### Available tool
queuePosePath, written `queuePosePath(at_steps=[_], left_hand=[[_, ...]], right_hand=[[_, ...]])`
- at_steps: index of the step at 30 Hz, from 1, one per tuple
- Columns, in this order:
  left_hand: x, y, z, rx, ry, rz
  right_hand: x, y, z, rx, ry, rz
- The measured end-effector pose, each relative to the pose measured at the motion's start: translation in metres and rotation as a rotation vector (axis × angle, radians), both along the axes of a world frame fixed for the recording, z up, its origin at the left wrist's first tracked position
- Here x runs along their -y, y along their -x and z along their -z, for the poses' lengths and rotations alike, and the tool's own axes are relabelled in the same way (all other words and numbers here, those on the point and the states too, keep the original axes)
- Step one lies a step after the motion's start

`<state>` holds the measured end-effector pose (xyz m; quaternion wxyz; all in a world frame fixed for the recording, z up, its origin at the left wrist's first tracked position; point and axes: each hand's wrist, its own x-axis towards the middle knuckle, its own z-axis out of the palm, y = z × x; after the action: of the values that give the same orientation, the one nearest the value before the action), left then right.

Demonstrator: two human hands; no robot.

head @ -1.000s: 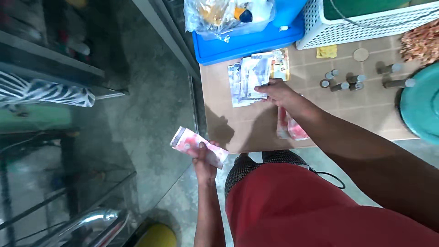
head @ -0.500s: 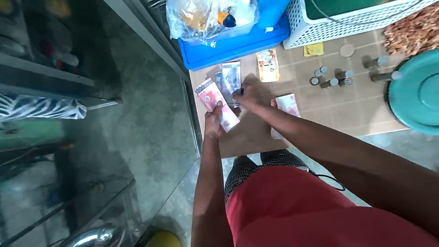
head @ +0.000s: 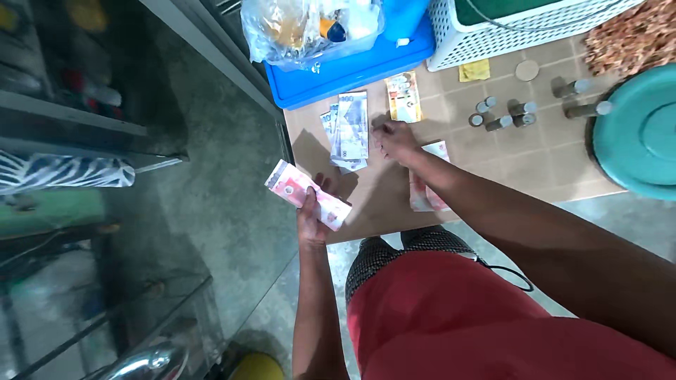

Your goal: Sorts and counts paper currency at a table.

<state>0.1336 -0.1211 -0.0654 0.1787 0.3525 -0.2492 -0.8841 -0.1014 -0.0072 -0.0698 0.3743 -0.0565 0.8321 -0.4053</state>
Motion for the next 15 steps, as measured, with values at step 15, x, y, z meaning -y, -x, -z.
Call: queuePosePath(at_steps=[15], left_hand=[[-0.027,-0.034,-0.022,-0.089,0.065,0.058]], right_hand=[[-0.014,-0.022,-0.056,-0.487,0.165,-0.371]])
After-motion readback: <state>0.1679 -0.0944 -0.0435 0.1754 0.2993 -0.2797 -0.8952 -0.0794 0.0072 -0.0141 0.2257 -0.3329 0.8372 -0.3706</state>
